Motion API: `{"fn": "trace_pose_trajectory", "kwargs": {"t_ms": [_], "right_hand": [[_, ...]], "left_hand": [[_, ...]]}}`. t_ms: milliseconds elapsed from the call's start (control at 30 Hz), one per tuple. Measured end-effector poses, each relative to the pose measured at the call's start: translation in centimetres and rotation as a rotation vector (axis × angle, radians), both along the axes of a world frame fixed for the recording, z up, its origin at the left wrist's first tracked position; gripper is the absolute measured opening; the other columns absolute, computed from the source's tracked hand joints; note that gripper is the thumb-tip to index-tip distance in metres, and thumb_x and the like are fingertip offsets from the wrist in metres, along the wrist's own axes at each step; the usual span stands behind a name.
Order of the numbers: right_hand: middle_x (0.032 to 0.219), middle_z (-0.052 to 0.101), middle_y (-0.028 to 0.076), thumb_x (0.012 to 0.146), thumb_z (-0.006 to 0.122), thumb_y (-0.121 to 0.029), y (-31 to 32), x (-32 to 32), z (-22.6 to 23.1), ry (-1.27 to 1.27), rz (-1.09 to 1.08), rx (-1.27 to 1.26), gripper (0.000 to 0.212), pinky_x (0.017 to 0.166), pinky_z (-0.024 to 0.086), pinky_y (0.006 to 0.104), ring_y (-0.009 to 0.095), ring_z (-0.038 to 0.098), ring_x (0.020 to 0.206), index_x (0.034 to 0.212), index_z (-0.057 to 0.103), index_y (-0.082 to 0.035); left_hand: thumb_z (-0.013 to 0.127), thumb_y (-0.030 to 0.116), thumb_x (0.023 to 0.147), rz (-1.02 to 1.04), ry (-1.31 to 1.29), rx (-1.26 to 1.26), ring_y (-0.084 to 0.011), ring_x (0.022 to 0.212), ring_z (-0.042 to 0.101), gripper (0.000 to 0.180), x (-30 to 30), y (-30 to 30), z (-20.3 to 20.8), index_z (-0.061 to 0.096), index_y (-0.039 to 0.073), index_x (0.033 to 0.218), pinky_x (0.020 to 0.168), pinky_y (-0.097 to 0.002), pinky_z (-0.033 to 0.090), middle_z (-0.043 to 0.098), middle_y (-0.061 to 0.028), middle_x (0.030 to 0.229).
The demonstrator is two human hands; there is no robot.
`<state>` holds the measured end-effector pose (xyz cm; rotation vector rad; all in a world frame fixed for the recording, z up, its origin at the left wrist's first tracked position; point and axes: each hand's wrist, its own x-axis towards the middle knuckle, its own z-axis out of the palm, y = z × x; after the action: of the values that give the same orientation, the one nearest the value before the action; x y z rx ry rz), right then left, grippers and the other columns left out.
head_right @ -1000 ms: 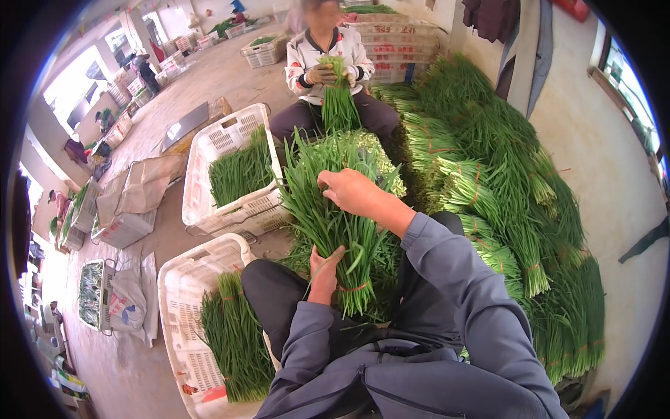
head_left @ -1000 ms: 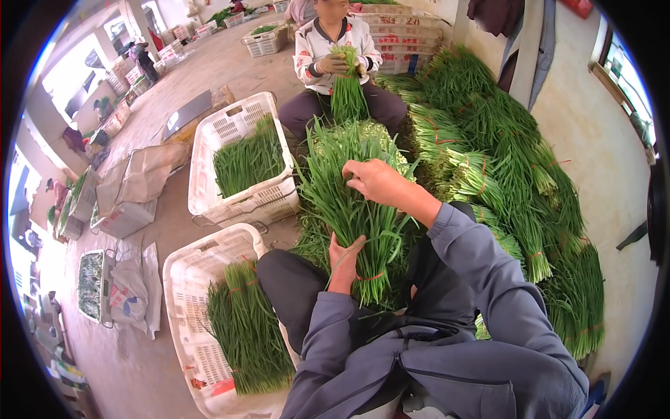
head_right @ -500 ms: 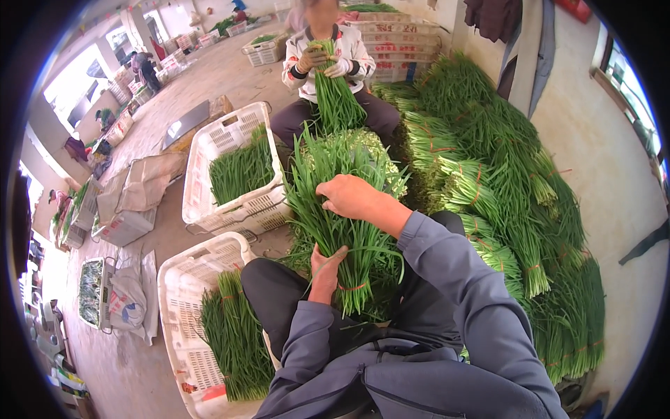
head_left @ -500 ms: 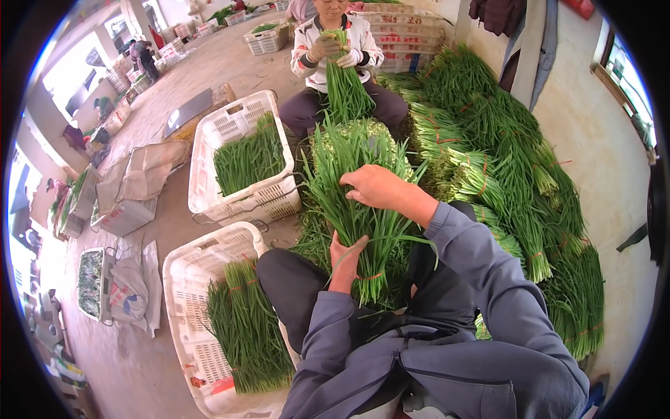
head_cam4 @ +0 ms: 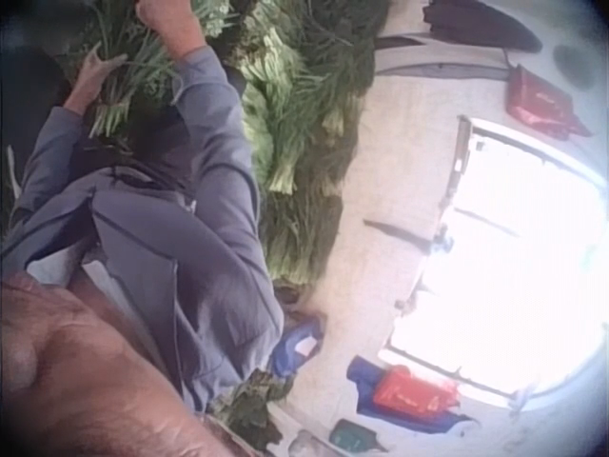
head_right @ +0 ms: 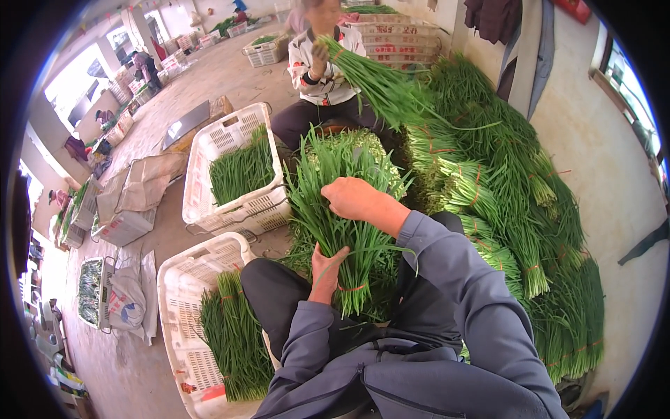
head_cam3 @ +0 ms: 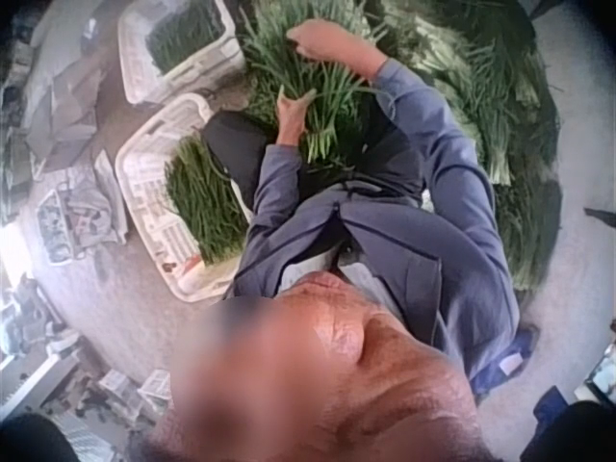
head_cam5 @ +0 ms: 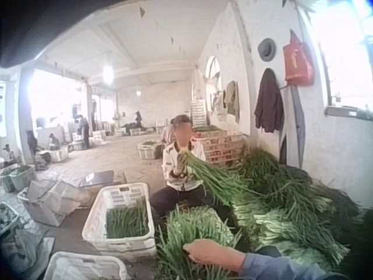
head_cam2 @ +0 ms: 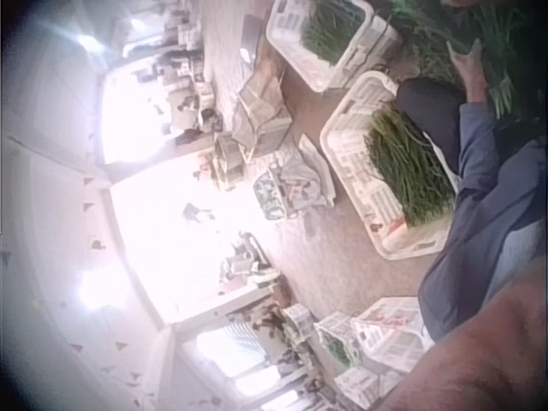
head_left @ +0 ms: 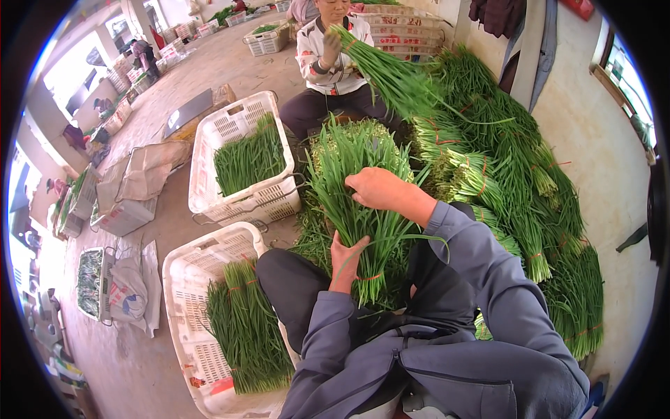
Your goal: The person ties bundles of green onions with red bands, uses a cleaver to trim the root ends, and places the finished bundles into plastic crates.
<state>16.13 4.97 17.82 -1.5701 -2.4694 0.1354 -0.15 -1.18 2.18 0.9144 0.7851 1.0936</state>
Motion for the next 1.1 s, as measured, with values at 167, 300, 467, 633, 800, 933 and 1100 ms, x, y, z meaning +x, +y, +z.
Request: {"fn": "trace_pose_trajectory", "kwargs": {"t_ms": [167,300,467,633,800,933,1100], "right_hand": [[0.082,0.069,0.017,0.083,0.069,-0.018,-0.1,0.6,0.3,0.112,0.07,0.006,0.019,0.074,0.054,0.047,0.037,0.066,0.08,0.095,0.066,-0.003],[0.067,0.066,0.009,0.084,0.074,-0.019,-1.1,-0.9,3.2,0.536,-0.127,-0.517,0.018,0.048,0.049,0.0329,0.018,0.061,0.051,0.09,0.068,-0.003],[0.065,0.063,0.004,0.09,0.073,-0.016,-0.8,1.0,3.8,1.287,-0.304,-0.57,0.013,0.035,0.031,0.0214,0.005,0.043,0.039,0.091,0.068,-0.005],[0.071,0.066,0.006,0.094,0.066,-0.012,-0.9,1.0,4.6,1.084,-0.196,-0.37,0.013,0.047,0.049,0.025,0.01,0.062,0.054,0.095,0.066,0.002],[0.073,0.068,0.008,0.096,0.061,-0.014,-1.8,0.1,2.7,0.728,-0.189,-0.347,0.024,0.054,0.055,0.0273,0.013,0.067,0.06,0.109,0.068,0.005],[0.071,0.067,0.009,0.096,0.061,-0.017,-2.1,-1.7,3.0,0.73,-0.197,-0.442,0.024,0.049,0.052,0.0273,0.012,0.064,0.055,0.105,0.068,0.004],[0.068,0.06,0.004,0.102,0.054,-0.026,-1.3,0.2,3.7,1.392,-0.235,-0.501,0.024,0.04,0.039,0.0228,0.008,0.049,0.046,0.095,0.06,-0.003]], "left_hand": [[0.077,0.0,0.084,-0.015,-0.013,-0.009,-0.0237,0.101,0.067,0.052,0.3,-0.1,0.1,0.052,-0.001,0.129,0.086,-0.038,0.059,0.065,-0.0144,0.118],[0.077,-0.001,0.084,0.015,-0.01,0.01,-0.0227,0.097,0.068,0.048,-0.2,-0.1,-0.3,0.054,0.0,0.126,0.083,-0.0374,0.06,0.066,-0.0125,0.115],[0.076,-0.002,0.084,0.021,-0.08,0.021,-0.0226,0.098,0.068,0.047,0.2,-0.2,-0.3,0.054,-0.001,0.126,0.084,-0.0377,0.059,0.067,-0.0124,0.115],[0.079,-0.002,0.08,0.056,-0.04,0.034,-0.0202,0.097,0.067,0.049,0.3,0.0,-0.6,0.055,-0.003,0.124,0.085,-0.0338,0.055,0.067,-0.0129,0.115],[0.077,0.0,0.084,0.051,0.011,0.095,-0.0212,0.095,0.068,0.048,0.4,0.4,-1.5,0.054,-0.001,0.126,0.081,-0.036,0.058,0.067,-0.0118,0.114],[0.077,0.0,0.083,0.061,0.056,0.096,-0.0196,0.093,0.068,0.048,0.0,0.5,-1.9,0.055,-0.001,0.125,0.081,-0.0355,0.057,0.068,-0.0109,0.113],[0.079,0.001,0.082,0.065,0.087,0.118,-0.0181,0.095,0.067,0.047,0.4,0.1,-0.6,0.057,-0.001,0.123,0.083,-0.0335,0.055,0.069,-0.0102,0.112]]}}
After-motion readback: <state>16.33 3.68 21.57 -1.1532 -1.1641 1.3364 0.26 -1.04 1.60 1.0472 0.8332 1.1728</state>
